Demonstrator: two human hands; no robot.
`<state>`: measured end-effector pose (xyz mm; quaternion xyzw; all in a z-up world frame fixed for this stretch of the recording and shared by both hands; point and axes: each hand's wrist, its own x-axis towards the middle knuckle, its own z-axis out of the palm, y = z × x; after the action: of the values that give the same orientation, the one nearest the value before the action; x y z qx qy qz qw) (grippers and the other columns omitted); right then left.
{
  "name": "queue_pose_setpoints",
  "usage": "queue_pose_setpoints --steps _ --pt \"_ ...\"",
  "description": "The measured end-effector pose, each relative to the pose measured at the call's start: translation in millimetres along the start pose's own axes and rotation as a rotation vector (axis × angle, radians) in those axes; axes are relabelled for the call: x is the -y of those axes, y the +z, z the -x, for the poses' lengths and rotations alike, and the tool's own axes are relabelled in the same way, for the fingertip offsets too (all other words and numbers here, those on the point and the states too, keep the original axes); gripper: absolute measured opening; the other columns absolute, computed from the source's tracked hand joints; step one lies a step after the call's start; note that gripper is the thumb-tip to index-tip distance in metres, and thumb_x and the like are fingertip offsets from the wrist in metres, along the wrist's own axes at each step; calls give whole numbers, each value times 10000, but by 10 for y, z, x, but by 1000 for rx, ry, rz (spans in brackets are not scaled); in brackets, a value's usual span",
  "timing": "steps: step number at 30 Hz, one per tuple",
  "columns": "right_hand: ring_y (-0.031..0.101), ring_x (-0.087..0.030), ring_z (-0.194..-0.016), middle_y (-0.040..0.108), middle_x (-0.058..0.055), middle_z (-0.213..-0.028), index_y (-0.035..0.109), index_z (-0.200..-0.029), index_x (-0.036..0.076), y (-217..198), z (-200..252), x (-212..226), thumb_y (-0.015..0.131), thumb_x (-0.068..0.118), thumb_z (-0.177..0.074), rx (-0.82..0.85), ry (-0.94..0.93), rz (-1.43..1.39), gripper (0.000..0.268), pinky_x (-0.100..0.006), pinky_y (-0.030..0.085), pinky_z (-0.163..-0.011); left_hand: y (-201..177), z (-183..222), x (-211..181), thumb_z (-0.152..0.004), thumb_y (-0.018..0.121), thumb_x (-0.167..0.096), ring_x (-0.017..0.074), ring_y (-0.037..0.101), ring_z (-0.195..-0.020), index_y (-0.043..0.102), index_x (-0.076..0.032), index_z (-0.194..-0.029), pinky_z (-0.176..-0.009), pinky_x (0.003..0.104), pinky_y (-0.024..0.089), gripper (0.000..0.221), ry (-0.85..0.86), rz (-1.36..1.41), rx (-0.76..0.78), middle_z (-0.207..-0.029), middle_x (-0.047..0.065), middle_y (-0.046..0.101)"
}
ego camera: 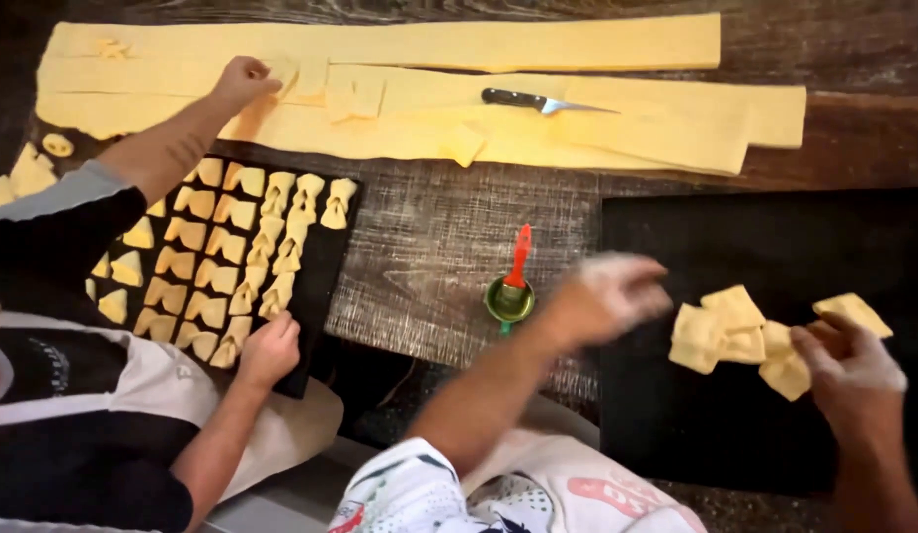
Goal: Shaping pre-cut dough squares into knots and arranging them on a baking tray
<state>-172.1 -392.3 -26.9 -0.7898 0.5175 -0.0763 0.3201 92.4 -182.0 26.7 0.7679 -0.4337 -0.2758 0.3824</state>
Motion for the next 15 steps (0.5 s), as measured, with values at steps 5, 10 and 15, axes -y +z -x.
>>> queue_pose_setpoints --steps 5,10,15 --pt "664 -233 -1117 739 -159 -1199 715 -1344 -1 126 386 -20 738 270 -997 85 56 -100 440 -356 461 -1005 -1220 -971 2064 -969 563 -202 290 667 -942 714 -115 -1019 -845 465 553 181 11 -440 -495 -1052 98 714" --pt "693 -103 -1079 803 -28 -1135 774 -1247 118 458 782 311 784 250 -886 242 178 -93 384 -258 470 -1029 -1682 -1627 4041 -892 572 -301 402 621 -943 641 2 -1128 -854 505 519 391 -115 -968 -498 -997 212 667" --pt "766 -330 -976 816 -127 -1040 772 -1200 127 531 982 100 825 317 -833 268 -85 -55 416 -444 608 -872 -1781 -1550 4349 -837 624 -344 401 649 -1229 586 -173 -1460 -1059 517 504 647 -546 -623 -411 -1350 189 658"
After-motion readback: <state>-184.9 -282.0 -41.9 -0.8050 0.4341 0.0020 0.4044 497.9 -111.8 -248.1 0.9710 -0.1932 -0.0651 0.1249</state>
